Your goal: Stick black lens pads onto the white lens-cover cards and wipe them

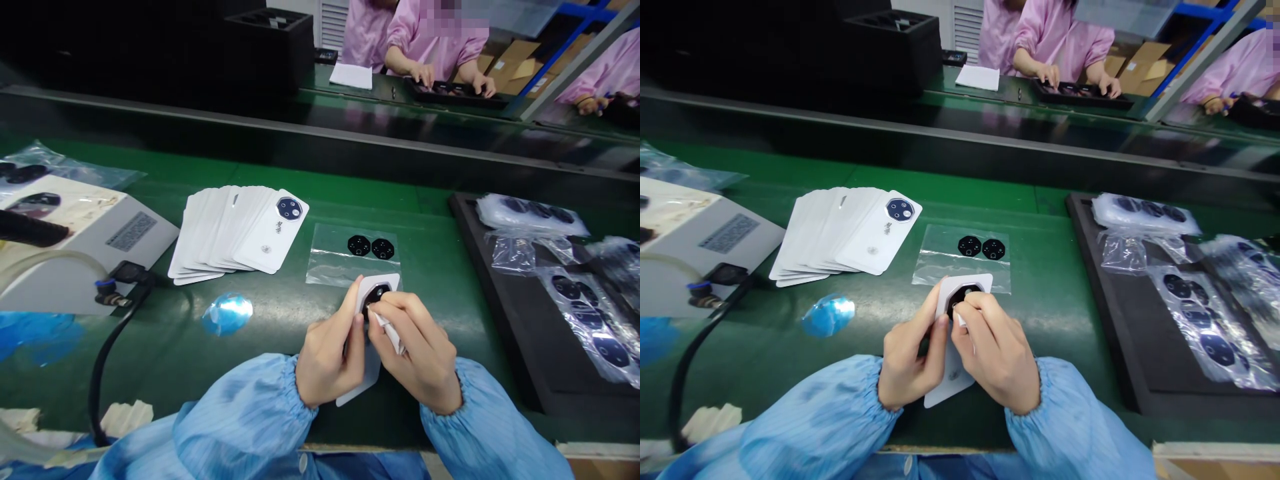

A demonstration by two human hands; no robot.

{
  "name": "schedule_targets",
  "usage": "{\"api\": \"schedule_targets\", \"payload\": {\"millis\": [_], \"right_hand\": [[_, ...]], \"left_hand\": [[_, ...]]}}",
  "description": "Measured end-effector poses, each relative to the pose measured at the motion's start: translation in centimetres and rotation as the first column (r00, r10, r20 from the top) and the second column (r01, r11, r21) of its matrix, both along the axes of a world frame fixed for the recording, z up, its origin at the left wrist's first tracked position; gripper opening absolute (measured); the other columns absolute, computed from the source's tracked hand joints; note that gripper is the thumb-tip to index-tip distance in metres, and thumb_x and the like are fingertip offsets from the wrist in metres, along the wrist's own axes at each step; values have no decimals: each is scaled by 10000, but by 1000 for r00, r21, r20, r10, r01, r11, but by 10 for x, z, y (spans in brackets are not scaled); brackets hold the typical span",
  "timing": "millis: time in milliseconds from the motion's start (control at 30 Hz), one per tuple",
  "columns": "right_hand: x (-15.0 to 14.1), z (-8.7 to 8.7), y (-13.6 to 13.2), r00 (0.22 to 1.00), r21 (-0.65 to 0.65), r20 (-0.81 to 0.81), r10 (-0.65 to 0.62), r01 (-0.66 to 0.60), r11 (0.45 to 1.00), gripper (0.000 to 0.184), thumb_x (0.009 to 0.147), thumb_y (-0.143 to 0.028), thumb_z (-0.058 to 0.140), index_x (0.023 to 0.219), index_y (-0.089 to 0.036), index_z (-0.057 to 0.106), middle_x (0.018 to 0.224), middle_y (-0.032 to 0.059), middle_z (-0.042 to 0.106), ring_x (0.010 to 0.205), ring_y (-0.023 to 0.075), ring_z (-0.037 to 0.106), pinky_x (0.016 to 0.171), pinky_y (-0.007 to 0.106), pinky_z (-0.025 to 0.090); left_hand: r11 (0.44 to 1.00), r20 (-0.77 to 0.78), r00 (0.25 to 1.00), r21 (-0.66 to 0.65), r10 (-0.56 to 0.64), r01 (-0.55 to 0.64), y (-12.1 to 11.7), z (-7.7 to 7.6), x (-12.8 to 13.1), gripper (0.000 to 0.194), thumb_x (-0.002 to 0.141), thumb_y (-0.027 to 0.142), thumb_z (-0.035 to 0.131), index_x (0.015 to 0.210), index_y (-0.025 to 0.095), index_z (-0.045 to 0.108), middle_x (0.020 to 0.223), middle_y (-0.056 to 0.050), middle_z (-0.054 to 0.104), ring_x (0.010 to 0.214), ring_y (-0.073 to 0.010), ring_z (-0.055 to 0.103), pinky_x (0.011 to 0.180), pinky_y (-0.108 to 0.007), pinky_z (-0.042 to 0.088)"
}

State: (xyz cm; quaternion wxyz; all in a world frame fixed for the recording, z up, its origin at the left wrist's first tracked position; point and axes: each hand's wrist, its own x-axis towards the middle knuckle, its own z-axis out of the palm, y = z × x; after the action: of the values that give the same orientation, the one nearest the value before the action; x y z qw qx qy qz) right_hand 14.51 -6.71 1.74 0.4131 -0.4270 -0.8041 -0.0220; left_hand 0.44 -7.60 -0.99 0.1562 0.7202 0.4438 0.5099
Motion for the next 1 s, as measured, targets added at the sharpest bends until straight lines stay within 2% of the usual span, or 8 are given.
{"api": "schedule_targets", "payload": {"millis": [233, 400, 500, 567, 667, 733, 867, 1000], "right_hand": [[-2, -3, 0, 998, -9, -46, -37, 37, 999, 208, 836, -31, 575, 993, -161, 616, 960, 62, 655, 816, 150, 659, 714, 254, 528], [-3, 2, -1, 996, -7, -83, -34, 33, 999, 220, 827, -25, 605, 992, -170, 626, 954, 62, 653, 795, 154, 649, 714, 276, 532], [2, 14, -1, 971, -42, -237, -21, 11, 999, 237, 802, -12, 636, 967, -181, 644, 886, 46, 637, 769, 161, 634, 661, 293, 540], [6, 20, 0, 924, -90, -380, -40, 6, 996, 228, 800, -17, 644, 947, -190, 654, 842, 33, 616, 737, 165, 624, 602, 304, 540], [11, 25, 2, 829, -192, -553, -83, -30, 981, 191, 819, -34, 635, 923, -191, 668, 822, 31, 591, 693, 168, 621, 521, 307, 532], [12, 25, 3, 791, -243, -605, -89, -78, 967, 184, 822, -38, 633, 917, -193, 668, 844, 39, 587, 672, 160, 610, 460, 286, 512], [10, 26, 2, 803, -253, -594, -58, -117, 960, 214, 809, -13, 636, 934, -185, 665, 886, 51, 586, 650, 137, 580, 427, 259, 490], [8, 29, 0, 875, -215, -481, -57, -54, 975, 204, 801, 1, 645, 916, -166, 666, 845, 47, 601, 708, 150, 596, 516, 273, 502]], "left_hand": [[1000, -13, 1000, -24, -16, 15, -1, 1, -1, 628, 900, 45, 452, 1493, 166, 284, 1139, -115, 689, 608, -92, 663, 611, -170, 561], [997, 114, 993, -69, -32, 40, 0, 4, -1, 573, 908, 69, 460, 1464, 158, 353, 942, -68, 715, 530, -69, 581, 542, -163, 509], [988, 256, 967, -145, -16, 55, 2, 10, -4, 511, 928, 114, 465, 1432, 178, 417, 705, 6, 637, 466, -57, 481, 445, -155, 413], [971, 357, 934, -221, -11, 96, 3, 14, -5, 464, 949, 159, 459, 1412, 197, 451, 598, 41, 537, 440, -55, 408, 398, -162, 333], [924, 479, 877, -325, -24, 203, 3, 16, -6, 432, 973, 214, 447, 1405, 228, 457, 576, 50, 491, 443, -56, 378, 390, -171, 289], [897, 527, 849, -359, -33, 257, 3, 17, -6, 428, 977, 234, 448, 1404, 232, 453, 582, 46, 504, 451, -60, 396, 397, -171, 299], [878, 559, 829, -392, -9, 274, 4, 17, -5, 418, 971, 256, 463, 1386, 211, 471, 573, 43, 508, 444, -62, 377, 383, -173, 280], [871, 562, 827, -413, 13, 266, 4, 19, -6, 399, 971, 264, 462, 1366, 215, 495, 554, 47, 494, 450, -68, 380, 389, -173, 295]]}}
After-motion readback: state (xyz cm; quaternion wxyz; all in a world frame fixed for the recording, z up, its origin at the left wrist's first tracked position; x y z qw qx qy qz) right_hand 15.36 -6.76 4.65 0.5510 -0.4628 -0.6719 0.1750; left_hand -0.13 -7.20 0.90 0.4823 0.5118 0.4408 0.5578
